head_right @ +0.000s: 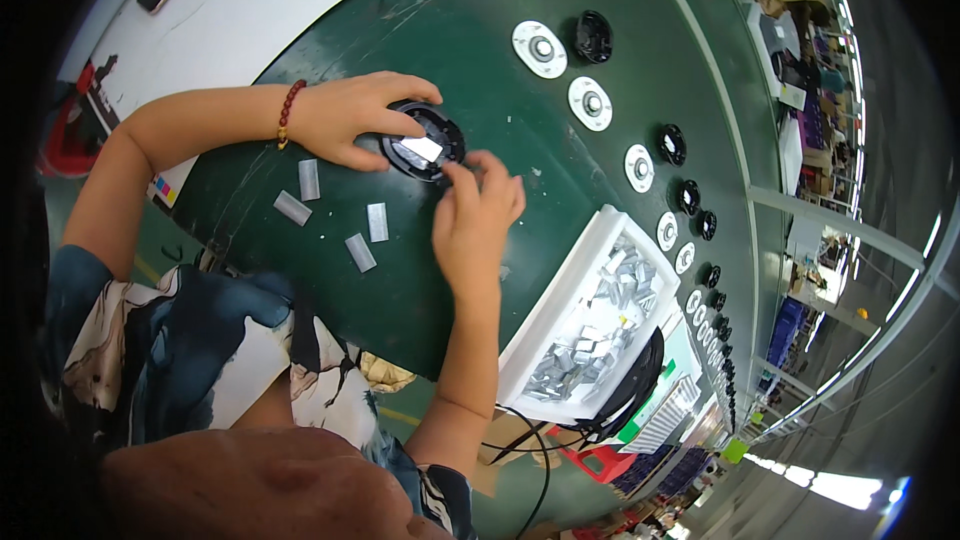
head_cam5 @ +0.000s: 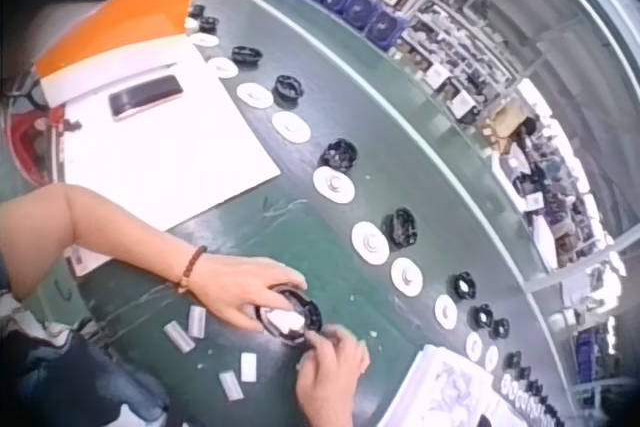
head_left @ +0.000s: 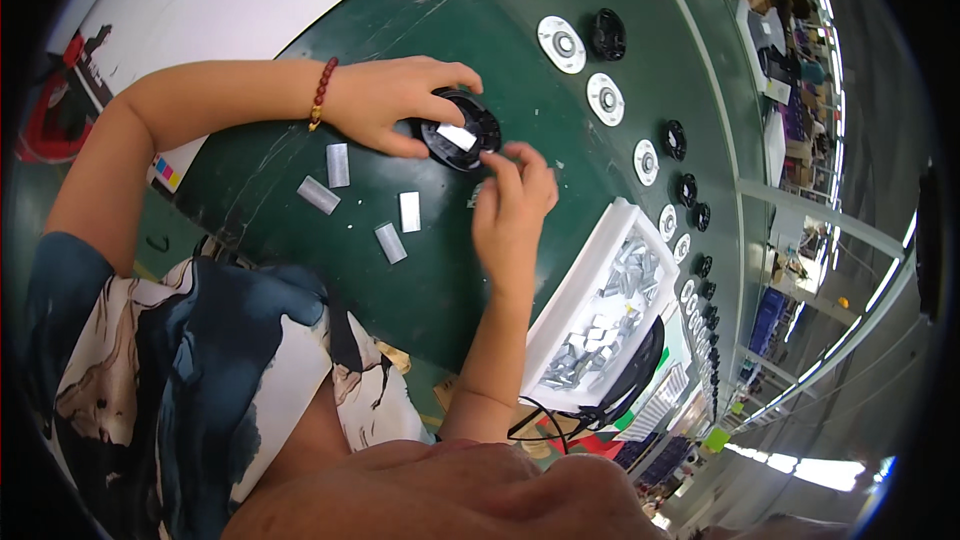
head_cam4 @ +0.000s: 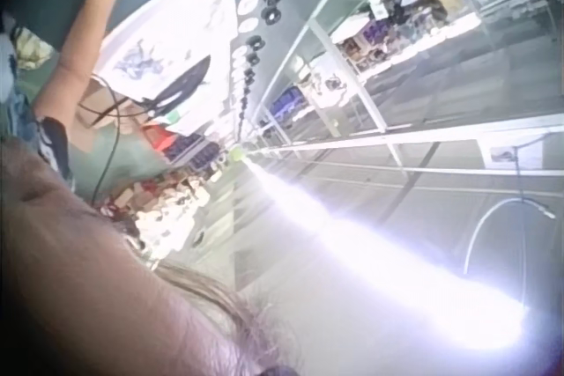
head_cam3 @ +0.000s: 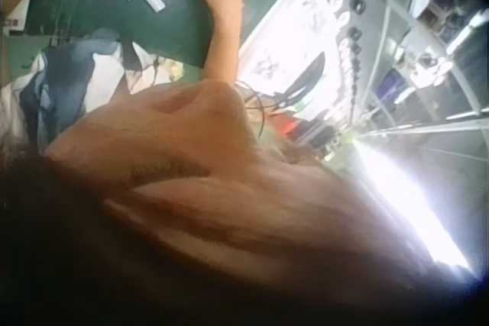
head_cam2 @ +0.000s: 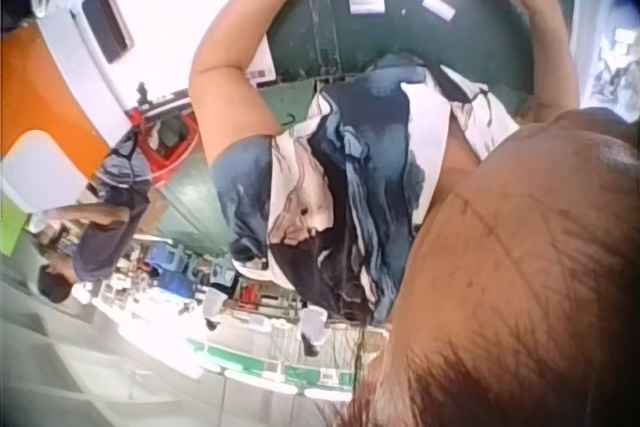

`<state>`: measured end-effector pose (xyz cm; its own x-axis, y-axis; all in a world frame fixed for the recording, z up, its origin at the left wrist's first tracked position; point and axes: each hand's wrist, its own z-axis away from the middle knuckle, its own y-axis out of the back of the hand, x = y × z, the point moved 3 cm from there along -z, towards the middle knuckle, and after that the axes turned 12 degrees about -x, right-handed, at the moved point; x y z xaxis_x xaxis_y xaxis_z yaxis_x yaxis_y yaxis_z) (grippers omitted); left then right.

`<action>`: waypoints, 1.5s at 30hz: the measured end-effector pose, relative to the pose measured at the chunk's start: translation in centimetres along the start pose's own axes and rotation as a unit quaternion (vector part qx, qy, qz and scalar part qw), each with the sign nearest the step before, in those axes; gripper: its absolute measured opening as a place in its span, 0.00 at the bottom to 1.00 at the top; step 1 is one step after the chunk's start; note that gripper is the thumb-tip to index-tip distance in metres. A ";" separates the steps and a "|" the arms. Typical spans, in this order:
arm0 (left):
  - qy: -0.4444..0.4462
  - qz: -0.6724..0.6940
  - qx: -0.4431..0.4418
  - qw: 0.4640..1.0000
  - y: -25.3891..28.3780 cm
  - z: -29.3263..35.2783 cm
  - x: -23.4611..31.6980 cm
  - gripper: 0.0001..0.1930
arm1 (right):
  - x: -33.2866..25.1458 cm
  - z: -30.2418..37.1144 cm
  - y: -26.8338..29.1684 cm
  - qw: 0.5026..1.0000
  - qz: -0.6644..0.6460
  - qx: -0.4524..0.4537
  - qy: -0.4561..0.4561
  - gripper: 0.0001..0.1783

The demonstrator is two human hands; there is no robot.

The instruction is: Manually assemble components into a circular plastic casing at a production line station.

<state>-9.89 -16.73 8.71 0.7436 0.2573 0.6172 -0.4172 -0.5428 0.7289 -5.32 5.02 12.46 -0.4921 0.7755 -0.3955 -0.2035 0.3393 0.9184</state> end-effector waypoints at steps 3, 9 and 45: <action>0.030 -0.003 0.001 1.000 -1.0 0.1 -0.8 0.25 | -2.6 2.0 -1.2 0.998 -0.048 -0.033 0.013 0.15; 0.019 0.047 -0.010 0.999 -1.6 -4.3 -1.8 0.31 | -3.0 4.4 -3.2 0.997 -0.069 -0.043 0.001 0.19; 0.003 -0.311 0.104 0.945 1.1 -18.6 -8.1 0.06 | -1.0 3.8 -3.3 0.995 -0.093 0.017 -0.037 0.15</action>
<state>-26.10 -4.52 10.00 0.8076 0.5826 0.0913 0.2116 -0.4308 0.8773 -0.91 5.13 9.77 -0.3838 0.7342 -0.5600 -0.2556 0.4983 0.8285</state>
